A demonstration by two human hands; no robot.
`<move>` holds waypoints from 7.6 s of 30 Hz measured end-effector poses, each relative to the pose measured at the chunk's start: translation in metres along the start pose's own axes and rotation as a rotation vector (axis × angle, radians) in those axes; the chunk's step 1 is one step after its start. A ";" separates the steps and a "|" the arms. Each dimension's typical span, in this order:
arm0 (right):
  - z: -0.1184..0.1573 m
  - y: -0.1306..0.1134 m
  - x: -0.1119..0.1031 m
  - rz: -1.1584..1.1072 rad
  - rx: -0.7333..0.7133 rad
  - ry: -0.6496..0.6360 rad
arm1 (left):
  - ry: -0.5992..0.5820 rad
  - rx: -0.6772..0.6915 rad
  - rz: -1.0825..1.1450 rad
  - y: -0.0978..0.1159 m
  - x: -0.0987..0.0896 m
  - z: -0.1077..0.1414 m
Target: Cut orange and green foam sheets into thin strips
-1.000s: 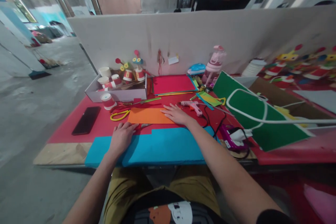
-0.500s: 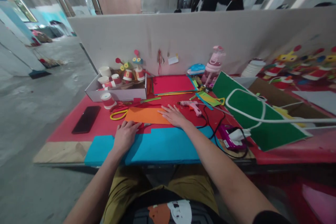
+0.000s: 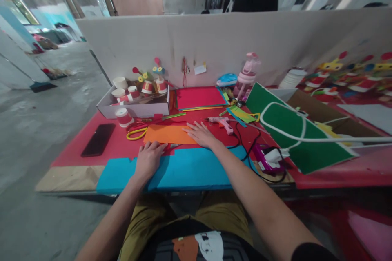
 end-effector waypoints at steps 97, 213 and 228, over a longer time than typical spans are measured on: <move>-0.027 0.025 -0.028 -0.584 0.292 0.316 | 0.258 -0.072 0.368 -0.035 -0.021 -0.052; -0.045 -0.020 -0.009 -0.145 0.094 0.100 | -0.229 0.040 0.234 -0.049 0.026 -0.128; -0.038 -0.008 -0.041 -0.430 0.328 1.109 | -0.019 -0.273 0.943 -0.058 0.013 -0.132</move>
Point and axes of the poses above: each hand's wrist, its own z-axis away from the middle knuckle, its own x-axis out of the palm, y = z × x, the point moved 1 cm from there along -z, towards the middle knuckle, and after that the axes turned 6 degrees about y, right-handed, at the moved point
